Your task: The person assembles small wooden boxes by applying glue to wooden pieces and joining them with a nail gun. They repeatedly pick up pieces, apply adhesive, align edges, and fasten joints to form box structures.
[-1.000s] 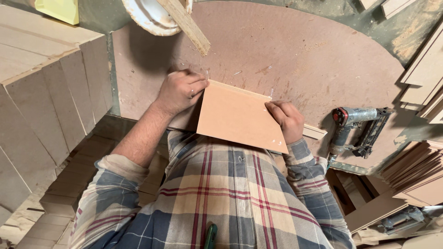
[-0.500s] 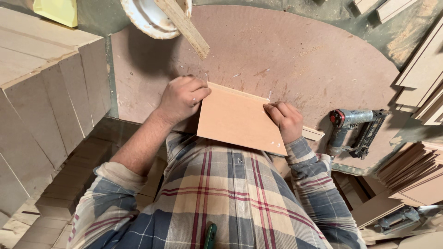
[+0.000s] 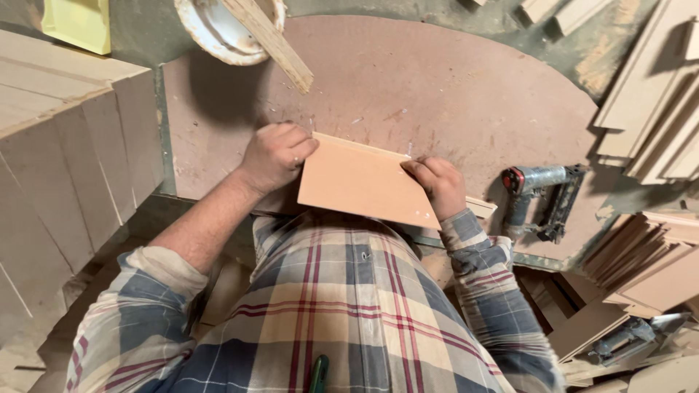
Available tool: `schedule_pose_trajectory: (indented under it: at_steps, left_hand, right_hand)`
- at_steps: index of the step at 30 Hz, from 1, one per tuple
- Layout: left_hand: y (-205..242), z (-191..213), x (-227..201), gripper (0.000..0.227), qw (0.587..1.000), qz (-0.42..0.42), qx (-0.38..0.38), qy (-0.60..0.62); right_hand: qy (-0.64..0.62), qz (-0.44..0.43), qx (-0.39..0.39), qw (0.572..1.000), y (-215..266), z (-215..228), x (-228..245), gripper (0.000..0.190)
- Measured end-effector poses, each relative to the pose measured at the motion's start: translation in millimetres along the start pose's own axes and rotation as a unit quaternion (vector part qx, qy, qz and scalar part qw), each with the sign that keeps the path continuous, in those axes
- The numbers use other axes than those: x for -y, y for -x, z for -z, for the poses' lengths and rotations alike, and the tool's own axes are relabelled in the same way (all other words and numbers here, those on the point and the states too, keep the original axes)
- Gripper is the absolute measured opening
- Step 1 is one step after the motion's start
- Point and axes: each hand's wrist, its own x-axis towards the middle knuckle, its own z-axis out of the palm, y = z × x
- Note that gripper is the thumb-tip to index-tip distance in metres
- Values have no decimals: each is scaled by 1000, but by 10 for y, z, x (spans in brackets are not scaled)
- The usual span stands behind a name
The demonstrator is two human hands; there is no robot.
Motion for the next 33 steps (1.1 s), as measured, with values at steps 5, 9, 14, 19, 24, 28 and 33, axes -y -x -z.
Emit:
schedule_pose_trajectory:
  at_steps: [5, 9, 14, 19, 24, 28, 33]
  left_hand:
    - [89, -4, -44, 19, 999, 39, -17, 5]
    - [103, -95, -81, 20, 993, 83, -51, 68]
    - [172, -150, -126, 21, 994, 94, -29, 38]
    - [192, -93, -211, 29, 995, 71, -53, -49]
    - [273, 40, -467, 37, 972, 131, -140, 140]
    - [231, 46, -477, 36, 966, 111, -161, 169]
    - [147, -17, -335, 18, 940, 54, -140, 308]
  right_hand:
    - [63, -114, -66, 989, 559, 220, -97, 54]
    - [176, -92, -76, 977, 1086, 213, -179, 60]
    - [116, -174, -111, 972, 1504, -93, -391, 48]
    - [-389, -226, -227, 864, 1724, -207, -515, 43]
    - [-675, -103, -267, 680, 1537, 146, -358, 47]
    - [-624, -42, -228, 746, 1310, 457, 128, 41]
    - [-351, 137, -202, 904, 1199, 577, 732, 39]
